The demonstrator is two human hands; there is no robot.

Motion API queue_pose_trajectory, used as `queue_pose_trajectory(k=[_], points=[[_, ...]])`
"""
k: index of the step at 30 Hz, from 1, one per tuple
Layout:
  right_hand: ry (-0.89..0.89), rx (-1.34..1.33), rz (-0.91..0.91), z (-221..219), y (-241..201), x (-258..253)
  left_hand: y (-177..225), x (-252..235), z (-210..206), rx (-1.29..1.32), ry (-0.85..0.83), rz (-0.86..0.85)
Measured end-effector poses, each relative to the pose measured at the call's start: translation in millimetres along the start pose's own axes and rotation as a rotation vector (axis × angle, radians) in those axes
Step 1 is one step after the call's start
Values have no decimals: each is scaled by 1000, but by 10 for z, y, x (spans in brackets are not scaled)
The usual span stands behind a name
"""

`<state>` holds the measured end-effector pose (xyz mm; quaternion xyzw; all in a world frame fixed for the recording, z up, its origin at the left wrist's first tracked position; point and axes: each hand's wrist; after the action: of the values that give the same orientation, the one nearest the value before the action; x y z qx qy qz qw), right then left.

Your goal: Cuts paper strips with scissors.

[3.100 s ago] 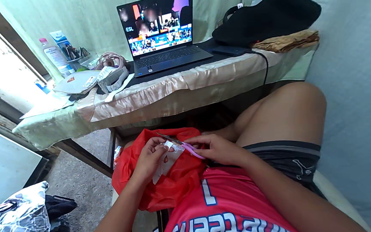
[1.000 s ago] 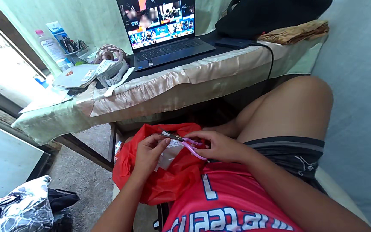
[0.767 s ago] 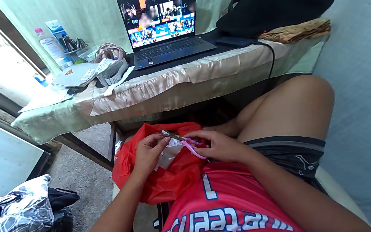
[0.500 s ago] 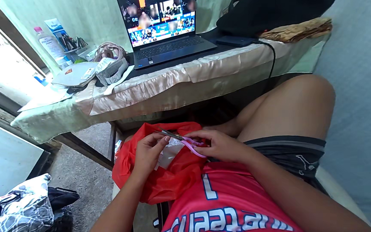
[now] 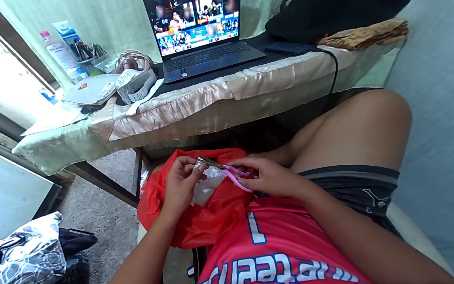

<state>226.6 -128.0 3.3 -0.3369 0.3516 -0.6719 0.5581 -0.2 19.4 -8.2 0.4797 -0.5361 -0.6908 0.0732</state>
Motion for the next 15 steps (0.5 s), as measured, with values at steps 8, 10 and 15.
queue_pose_trajectory(k=[8,10,15], points=[[1,22,1,5,-3,1,45,-26,25,31,-42,137],[-2,21,1,8,-2,2,41,-27,33,72,-53,178],[-11,13,1,17,-16,10,45,-32,41,77,-65,196]])
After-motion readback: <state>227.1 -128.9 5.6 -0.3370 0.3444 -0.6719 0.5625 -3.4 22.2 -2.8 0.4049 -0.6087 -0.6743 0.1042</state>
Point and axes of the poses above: each hand's wrist, its own x-axis away from the middle knuckle, its own z-axis out of the back of the hand, y = z × x, and after that the axes turned 15 degrees about -z, right-handed
